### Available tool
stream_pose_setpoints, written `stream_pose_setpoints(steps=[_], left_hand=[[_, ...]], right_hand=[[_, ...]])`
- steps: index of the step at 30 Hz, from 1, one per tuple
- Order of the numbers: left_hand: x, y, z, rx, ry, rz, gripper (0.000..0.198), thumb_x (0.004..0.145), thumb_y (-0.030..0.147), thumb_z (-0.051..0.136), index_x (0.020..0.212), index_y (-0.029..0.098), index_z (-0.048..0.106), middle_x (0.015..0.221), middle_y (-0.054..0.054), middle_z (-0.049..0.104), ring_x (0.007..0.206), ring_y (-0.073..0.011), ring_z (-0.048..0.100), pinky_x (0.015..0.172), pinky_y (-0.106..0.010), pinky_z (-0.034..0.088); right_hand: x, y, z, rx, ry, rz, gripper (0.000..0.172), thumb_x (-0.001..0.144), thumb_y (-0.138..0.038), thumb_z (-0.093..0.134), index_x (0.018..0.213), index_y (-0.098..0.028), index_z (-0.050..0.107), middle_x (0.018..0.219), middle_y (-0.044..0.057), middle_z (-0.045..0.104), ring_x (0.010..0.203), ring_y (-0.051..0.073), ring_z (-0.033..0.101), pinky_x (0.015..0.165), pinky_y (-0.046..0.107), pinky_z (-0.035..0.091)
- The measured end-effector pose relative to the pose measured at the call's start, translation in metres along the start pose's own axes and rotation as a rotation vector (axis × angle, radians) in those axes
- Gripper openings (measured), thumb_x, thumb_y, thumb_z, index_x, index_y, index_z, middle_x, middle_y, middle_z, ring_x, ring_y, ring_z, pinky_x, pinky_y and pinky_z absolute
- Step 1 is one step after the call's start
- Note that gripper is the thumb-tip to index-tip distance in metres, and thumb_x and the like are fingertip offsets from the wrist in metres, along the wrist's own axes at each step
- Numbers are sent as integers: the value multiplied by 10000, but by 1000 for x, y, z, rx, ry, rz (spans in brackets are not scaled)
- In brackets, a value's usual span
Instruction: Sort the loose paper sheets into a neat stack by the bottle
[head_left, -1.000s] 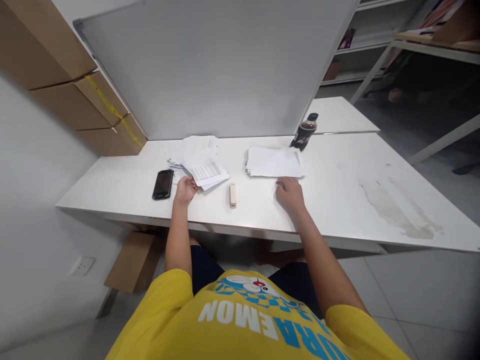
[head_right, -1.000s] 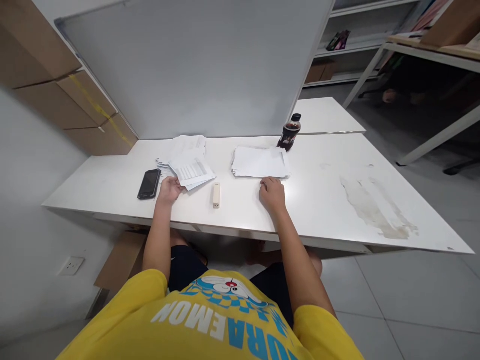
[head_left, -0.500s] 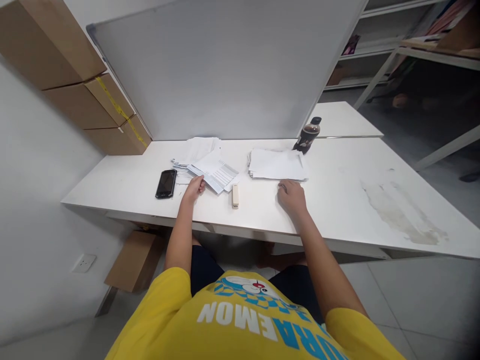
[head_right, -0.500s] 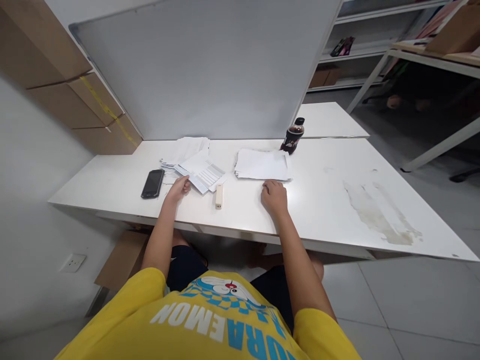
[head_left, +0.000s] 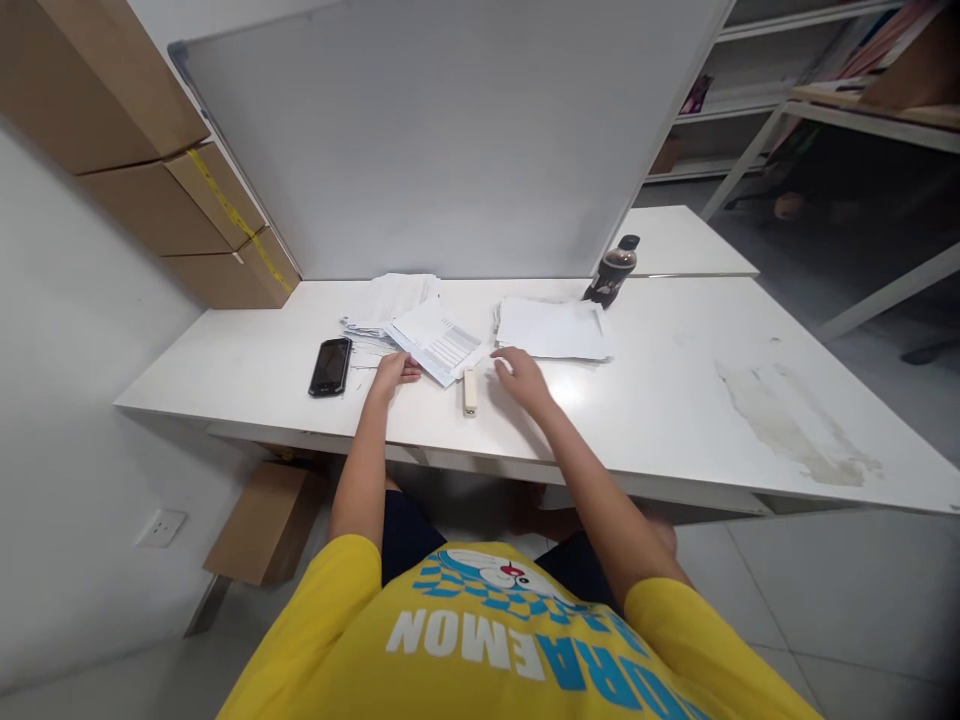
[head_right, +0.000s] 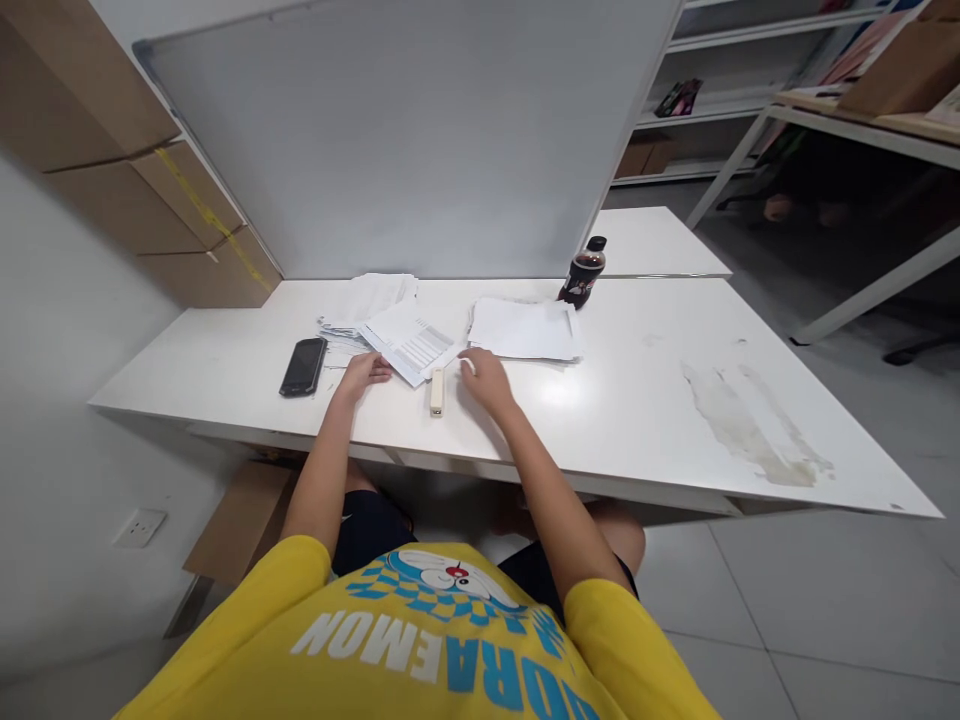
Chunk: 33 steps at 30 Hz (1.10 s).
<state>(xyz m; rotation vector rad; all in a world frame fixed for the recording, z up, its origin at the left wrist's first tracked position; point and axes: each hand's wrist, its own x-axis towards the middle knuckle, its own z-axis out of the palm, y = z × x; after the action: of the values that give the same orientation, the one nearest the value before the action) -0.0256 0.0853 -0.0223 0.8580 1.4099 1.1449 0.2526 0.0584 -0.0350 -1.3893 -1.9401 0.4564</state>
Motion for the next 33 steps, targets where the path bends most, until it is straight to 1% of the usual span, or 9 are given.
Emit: stream_pose_setpoints(steps=[4,7,10,12,14,18,21,26,33], left_hand=[[4,-2,1,11,7,-14,219,741,248,742,715,160,544,695,-62,685,532,-131,647,517,-220,478],[10,-4,5,22,29,-26,218,710,205,770,728,155,559,672,-33,672,459,-80,579,416,-168,338],[16,-4,8,25,38,-34,179,673,149,774,717,141,600,612,-10,642,402,-47,486,375,-172,220],[18,-4,8,22,32,-36,161,653,141,775,703,135,622,610,-18,646,394,-43,455,372,-183,191],[18,-3,7,17,24,-29,131,665,172,763,696,131,642,644,-40,671,393,-43,434,374,-193,185],[16,-7,6,5,28,15,161,713,237,734,634,143,631,572,-21,634,392,-56,399,386,-204,216],[16,-15,7,-20,63,71,207,690,215,762,578,154,599,495,16,569,446,-82,471,443,-202,324],[19,-25,11,-79,137,155,134,673,223,785,682,138,683,664,-22,696,702,-156,643,663,-240,486],[20,-23,12,-103,159,189,230,616,280,845,698,128,693,702,-52,714,771,-207,664,711,-293,508]], right_hand=[[19,-43,29,-71,-217,-31,429,965,-357,359,1276,-151,569,1353,133,599,1256,281,519,1033,391,388],[25,-63,43,-144,-373,8,468,989,-428,323,1252,-135,576,1276,167,645,1193,303,568,1018,422,377],[26,-75,50,-198,-405,-6,455,1004,-439,294,1153,-150,612,1175,154,692,1156,288,587,1110,510,237],[25,-78,51,-223,-391,-22,447,1008,-433,291,1121,-151,619,1152,152,697,1152,275,587,1142,548,135],[23,-79,51,-245,-385,-36,427,1005,-417,308,1101,-148,626,1139,157,698,1146,273,589,1148,560,100],[22,-76,50,-227,-406,-57,360,980,-402,383,1128,-178,622,1167,132,692,1164,268,579,1147,563,122],[22,-74,48,-175,-422,-46,357,962,-388,422,1198,-189,601,1241,119,669,1195,277,563,1128,536,200],[20,-74,49,-158,-421,-31,368,949,-333,433,1235,-169,597,1262,121,661,1185,287,569,1016,412,369],[16,-78,52,-240,-406,-38,354,954,-327,427,1237,-173,573,1302,144,614,1260,325,492,1135,574,175]])
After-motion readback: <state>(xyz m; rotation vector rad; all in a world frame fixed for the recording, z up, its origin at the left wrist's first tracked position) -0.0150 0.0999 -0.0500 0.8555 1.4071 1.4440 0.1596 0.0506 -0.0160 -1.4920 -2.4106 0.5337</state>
